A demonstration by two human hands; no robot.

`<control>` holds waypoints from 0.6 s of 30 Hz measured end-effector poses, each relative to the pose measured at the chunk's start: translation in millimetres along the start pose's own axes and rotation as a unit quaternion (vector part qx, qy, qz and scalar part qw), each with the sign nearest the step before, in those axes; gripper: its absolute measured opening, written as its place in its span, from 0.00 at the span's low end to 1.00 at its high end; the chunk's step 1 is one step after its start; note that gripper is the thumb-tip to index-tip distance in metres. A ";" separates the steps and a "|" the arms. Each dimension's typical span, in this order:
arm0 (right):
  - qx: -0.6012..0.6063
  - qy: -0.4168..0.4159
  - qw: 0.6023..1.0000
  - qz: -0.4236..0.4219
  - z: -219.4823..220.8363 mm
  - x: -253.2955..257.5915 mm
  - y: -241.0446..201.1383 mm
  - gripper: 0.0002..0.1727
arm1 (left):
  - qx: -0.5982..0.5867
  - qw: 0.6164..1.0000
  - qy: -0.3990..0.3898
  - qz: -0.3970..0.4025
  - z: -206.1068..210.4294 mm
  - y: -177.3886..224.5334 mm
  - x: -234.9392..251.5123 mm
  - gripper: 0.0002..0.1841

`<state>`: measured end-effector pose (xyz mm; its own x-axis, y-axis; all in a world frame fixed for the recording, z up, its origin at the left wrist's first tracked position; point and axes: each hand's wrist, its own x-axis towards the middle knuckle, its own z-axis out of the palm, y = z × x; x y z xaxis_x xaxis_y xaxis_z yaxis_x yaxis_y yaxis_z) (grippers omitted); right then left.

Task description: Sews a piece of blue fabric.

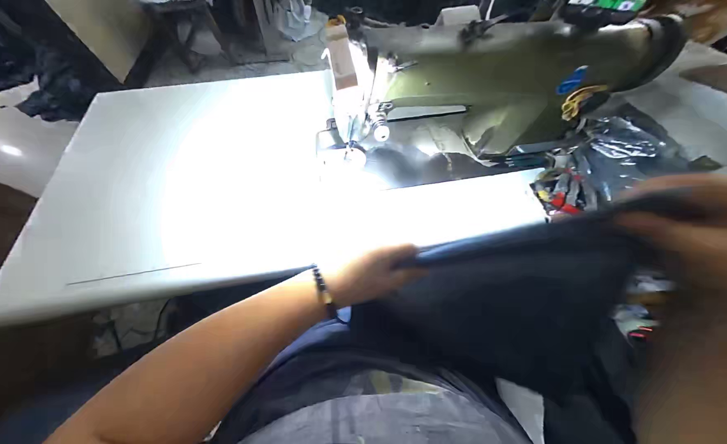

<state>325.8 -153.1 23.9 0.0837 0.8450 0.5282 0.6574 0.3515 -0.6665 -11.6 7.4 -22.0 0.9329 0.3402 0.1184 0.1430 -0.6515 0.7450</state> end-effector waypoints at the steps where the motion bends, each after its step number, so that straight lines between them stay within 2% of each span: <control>1: 0.006 -0.013 0.997 0.075 34.7 -2.0 4.2 0.07 | 0.004 0.995 -0.054 -0.088 3.4 -20.9 -9.1 0.18; 2: 0.011 -0.034 0.990 0.135 63.4 -1.2 7.2 0.05 | 0.027 0.988 -0.081 -0.132 4.0 -36.4 -17.1 0.21; 4: 0.019 -0.090 0.980 0.176 96.3 5.6 7.2 0.03 | 0.109 0.988 -0.028 -0.109 3.9 -49.9 -32.3 0.25; 5: 0.023 -0.108 0.980 0.165 105.1 10.3 3.2 0.03 | 0.118 0.989 0.014 -0.093 1.7 -48.1 -36.3 0.26; 8: 0.015 -0.149 0.987 0.056 117.7 35.5 -10.2 0.07 | 0.100 0.987 0.119 -0.028 -11.4 -31.4 -25.0 0.23; 10: 0.003 -0.174 0.985 -0.001 122.1 49.7 -21.1 0.10 | 0.050 0.991 0.127 0.012 -16.5 -20.9 -9.0 0.21; 12: -0.010 -0.196 0.980 -0.024 124.2 54.5 -27.3 0.12 | 0.003 0.991 0.129 0.046 -11.0 -14.7 4.8 0.18; 18: -0.040 -0.190 0.981 -0.025 112.6 41.5 -34.5 0.11 | -0.101 0.982 0.136 0.086 14.1 -12.6 22.9 0.12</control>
<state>222.2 -84.8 9.7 -0.2256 0.9220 0.3146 0.7116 0.3765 -0.5932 12.6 13.8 -37.9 0.8110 0.4227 0.4045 -0.1029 -0.5775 0.8099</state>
